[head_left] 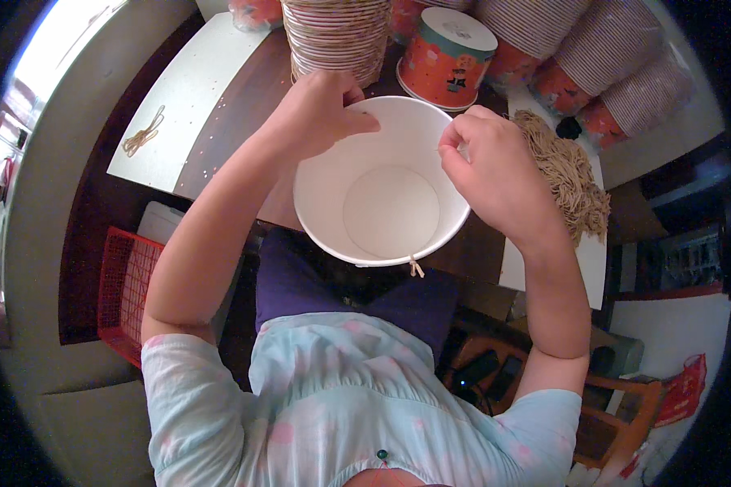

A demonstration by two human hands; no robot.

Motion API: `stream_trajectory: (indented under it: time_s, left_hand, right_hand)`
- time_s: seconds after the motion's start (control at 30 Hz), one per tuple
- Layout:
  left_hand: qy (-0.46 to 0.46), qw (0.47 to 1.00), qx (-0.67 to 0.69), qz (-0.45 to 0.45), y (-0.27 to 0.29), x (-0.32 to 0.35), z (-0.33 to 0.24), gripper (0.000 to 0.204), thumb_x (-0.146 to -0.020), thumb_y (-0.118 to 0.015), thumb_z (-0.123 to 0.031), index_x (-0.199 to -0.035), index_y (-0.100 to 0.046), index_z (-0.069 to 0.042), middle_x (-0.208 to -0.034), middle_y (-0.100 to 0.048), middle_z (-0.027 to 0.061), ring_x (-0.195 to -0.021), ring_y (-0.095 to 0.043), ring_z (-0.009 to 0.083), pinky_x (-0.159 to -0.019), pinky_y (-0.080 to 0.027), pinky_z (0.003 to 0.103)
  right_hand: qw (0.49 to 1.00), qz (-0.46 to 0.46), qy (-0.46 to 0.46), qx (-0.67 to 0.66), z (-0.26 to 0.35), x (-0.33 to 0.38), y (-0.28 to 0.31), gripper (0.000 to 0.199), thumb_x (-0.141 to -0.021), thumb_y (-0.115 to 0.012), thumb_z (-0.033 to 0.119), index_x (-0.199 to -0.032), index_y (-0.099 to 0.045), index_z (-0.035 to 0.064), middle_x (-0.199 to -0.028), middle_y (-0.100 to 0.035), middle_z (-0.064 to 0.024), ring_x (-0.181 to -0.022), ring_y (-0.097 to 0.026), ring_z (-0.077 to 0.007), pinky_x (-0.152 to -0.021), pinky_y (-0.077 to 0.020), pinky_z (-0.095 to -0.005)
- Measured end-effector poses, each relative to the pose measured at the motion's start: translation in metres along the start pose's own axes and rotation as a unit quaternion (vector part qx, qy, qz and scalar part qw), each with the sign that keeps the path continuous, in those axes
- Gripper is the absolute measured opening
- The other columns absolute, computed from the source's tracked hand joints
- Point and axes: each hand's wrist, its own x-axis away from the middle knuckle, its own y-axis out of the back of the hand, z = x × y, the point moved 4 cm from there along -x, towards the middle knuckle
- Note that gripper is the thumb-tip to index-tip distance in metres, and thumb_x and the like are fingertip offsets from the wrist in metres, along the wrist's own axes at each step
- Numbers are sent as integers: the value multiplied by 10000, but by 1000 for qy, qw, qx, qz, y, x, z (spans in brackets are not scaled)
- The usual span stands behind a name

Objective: Threading handles through the holes of paper buckets to assemble them.

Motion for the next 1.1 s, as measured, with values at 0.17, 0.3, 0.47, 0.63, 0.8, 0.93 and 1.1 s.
stream_trajectory:
  time_s: [0.17,0.3,0.47,0.63,0.8,0.93,1.1]
  left_hand:
    - [-36,998,43,-9,4,7,5,309,-705,-697,-243,-842,-662,32,-685,-640,148,-651,-635,216,-612,-504,340]
    - [-17,998,54,-19,7,5,11,238,-756,-676,-181,-891,-639,12,-701,-624,112,-618,-582,152,-566,-464,305]
    - [49,994,-100,-4,4,4,-3,388,-710,-695,-303,-925,-649,17,-809,-653,176,-764,-644,303,-691,-508,378]
    - [-33,980,-192,-39,0,18,3,614,-690,-715,-392,-1106,-546,26,-1022,-625,179,-902,-617,335,-772,-501,378]
    - [-7,993,-91,-76,18,22,2,559,-731,-728,-312,-1155,-541,2,-987,-643,169,-895,-630,263,-785,-493,360]
    - [20,999,-8,-29,21,22,7,314,-792,-641,-209,-1011,-620,14,-839,-656,123,-721,-616,181,-677,-497,319]
    - [-10,997,21,-70,10,25,11,226,-749,-582,-140,-856,-630,54,-726,-646,167,-642,-625,256,-632,-496,351]
  right_hand:
    - [1000,5,-1,13,-5,-1,-5,122,-774,-565,78,-772,-585,-42,-808,-568,-151,-707,-581,-271,-653,-466,-353]
    - [1000,15,8,-4,-4,-1,-9,122,-777,-567,80,-774,-584,-41,-808,-567,-154,-717,-584,-271,-657,-470,-354]
    - [1000,22,14,-9,-7,-4,-11,120,-777,-569,80,-775,-585,-39,-798,-564,-156,-730,-585,-279,-669,-469,-363]
    - [997,38,58,-14,-11,-9,-12,121,-770,-575,86,-779,-590,-34,-804,-566,-157,-755,-586,-289,-687,-467,-375]
    - [995,59,72,-17,-18,-13,-14,123,-760,-580,81,-794,-594,-36,-802,-566,-152,-753,-582,-286,-690,-466,-367]
    - [995,59,77,-37,-26,-15,-20,109,-760,-587,70,-790,-593,-34,-812,-564,-128,-733,-574,-257,-685,-466,-343]
    - [996,-28,76,-47,-11,-13,-3,109,-760,-609,98,-788,-617,-7,-824,-581,-152,-809,-592,-312,-745,-481,-381]
